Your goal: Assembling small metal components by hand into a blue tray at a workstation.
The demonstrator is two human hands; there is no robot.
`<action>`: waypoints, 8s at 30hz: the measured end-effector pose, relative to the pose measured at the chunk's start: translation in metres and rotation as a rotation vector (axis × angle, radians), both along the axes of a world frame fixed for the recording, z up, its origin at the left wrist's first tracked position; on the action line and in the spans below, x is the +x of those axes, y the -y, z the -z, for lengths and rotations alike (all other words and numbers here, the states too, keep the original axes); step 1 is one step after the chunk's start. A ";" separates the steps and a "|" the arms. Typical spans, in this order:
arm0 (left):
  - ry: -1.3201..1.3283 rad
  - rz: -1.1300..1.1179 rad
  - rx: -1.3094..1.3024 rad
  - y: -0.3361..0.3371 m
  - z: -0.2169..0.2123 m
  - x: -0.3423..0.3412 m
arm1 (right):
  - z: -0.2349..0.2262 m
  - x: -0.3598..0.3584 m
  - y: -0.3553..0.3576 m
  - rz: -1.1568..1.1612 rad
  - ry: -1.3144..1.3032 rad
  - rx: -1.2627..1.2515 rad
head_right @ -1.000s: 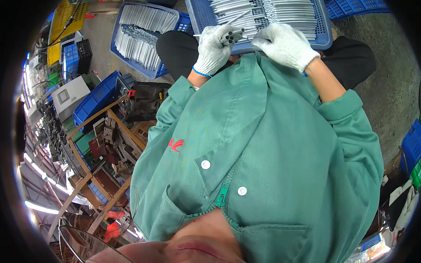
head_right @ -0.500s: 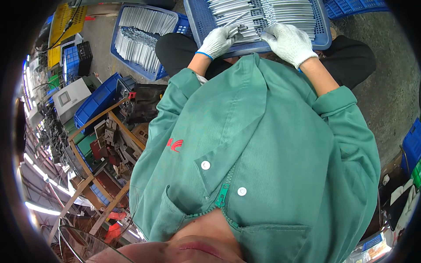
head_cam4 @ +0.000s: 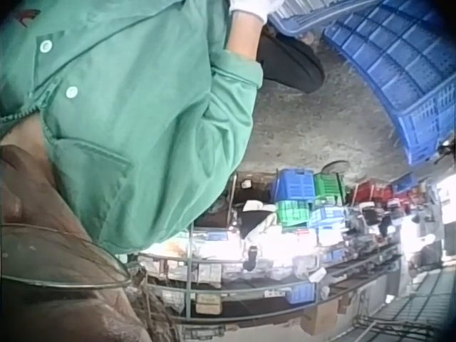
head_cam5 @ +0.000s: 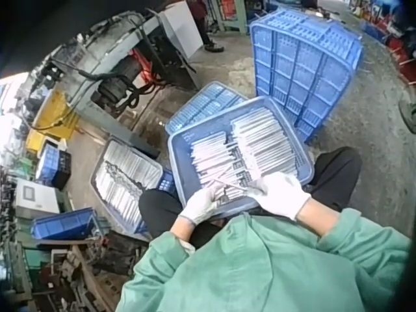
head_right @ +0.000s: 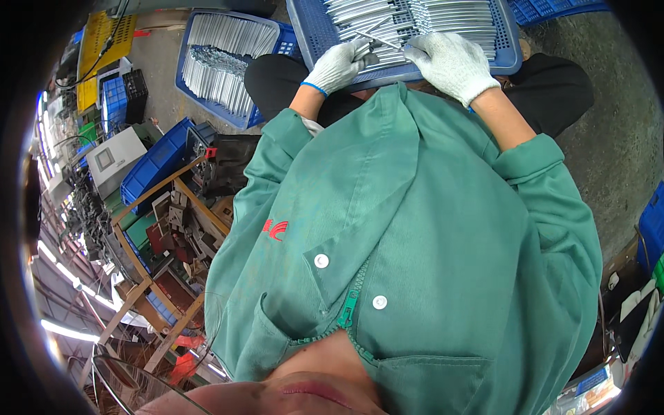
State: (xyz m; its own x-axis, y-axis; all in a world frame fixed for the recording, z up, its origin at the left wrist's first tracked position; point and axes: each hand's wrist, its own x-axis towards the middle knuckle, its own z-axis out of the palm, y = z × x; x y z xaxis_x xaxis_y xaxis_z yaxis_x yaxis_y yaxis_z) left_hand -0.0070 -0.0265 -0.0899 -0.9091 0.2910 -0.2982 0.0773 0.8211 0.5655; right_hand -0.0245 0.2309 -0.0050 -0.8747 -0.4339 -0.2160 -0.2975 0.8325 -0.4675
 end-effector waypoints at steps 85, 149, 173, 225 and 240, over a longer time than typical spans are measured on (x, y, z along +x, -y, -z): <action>-0.131 0.128 0.365 -0.006 -0.043 0.021 | -0.020 0.008 0.004 -0.174 -0.179 -0.091; -0.496 0.060 0.073 -0.016 -0.036 0.027 | -0.008 0.004 0.009 -0.162 -0.223 0.034; -0.807 0.045 0.154 -0.019 -0.052 0.024 | -0.019 0.000 0.009 -0.120 -0.042 -0.066; -0.608 0.058 0.253 -0.012 -0.063 0.024 | -0.024 0.012 0.008 -0.226 -0.199 0.013; -0.863 0.039 0.123 -0.017 -0.054 0.025 | -0.036 0.003 0.012 -0.122 -0.021 -0.061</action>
State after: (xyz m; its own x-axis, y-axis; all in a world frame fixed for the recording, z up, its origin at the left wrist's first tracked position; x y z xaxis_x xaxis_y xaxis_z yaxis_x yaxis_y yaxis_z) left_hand 0.0178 -0.0091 -0.0361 -0.7914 0.3117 0.5259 0.5467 0.7459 0.3805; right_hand -0.0217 0.2192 0.0308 -0.8186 -0.5493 -0.1677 -0.4053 0.7594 -0.5090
